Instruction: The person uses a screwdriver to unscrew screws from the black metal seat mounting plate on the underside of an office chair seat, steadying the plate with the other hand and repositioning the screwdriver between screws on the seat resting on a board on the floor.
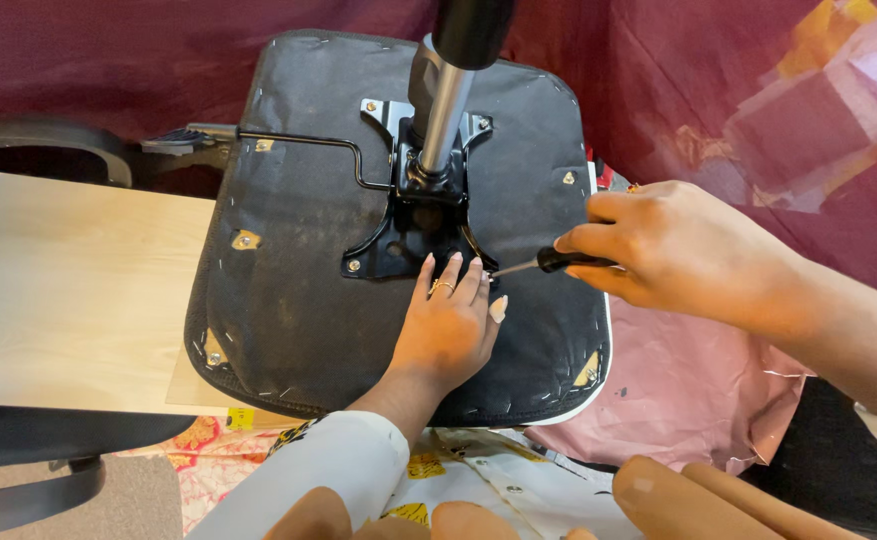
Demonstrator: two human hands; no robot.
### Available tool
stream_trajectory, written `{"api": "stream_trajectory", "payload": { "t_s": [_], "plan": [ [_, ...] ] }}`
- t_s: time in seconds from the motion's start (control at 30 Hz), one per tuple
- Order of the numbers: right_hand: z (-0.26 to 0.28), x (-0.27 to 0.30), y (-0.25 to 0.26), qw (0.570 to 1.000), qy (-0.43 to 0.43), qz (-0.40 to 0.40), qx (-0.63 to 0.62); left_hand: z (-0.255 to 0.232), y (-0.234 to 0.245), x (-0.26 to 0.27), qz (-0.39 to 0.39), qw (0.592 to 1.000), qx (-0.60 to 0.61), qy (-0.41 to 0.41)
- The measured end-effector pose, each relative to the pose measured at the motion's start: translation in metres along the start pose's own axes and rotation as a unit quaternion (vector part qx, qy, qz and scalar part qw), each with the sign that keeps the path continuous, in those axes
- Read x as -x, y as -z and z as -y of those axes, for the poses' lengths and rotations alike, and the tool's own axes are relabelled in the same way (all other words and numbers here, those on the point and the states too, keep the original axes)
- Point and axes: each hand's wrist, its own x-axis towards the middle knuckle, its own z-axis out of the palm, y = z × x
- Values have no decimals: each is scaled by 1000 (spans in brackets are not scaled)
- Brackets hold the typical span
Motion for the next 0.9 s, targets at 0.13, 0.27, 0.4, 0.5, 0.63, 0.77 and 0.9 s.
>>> {"api": "stream_trajectory", "payload": {
  "t_s": [0.13, 0.27, 0.4, 0.5, 0.63, 0.77, 0.9],
  "plan": [
    [3, -2, -2, 992, -115, 40, -35, 0, 0, 0, -6, 1000, -6, -5],
    [-2, -8, -6, 978, -194, 51, -50, -1, 2, -1, 8, 1000, 0, 1],
    [-4, -11, -11, 952, -296, 54, -60, -1, 3, -2, 23, 1000, -5, 1],
    [-6, -8, -13, 912, -392, 75, -100, -1, 3, -3, 33, 999, -13, 3],
    [-13, 1, -12, 898, -407, 123, -115, -1, 3, -2, 64, 998, -17, 7],
    [-14, 11, -7, 971, -190, 62, -131, -1, 7, -3, 48, 998, -30, -5],
    [-12, 20, 1, 998, 58, 21, 13, -1, 6, -2, 54, 998, -37, -6]
  ]
}}
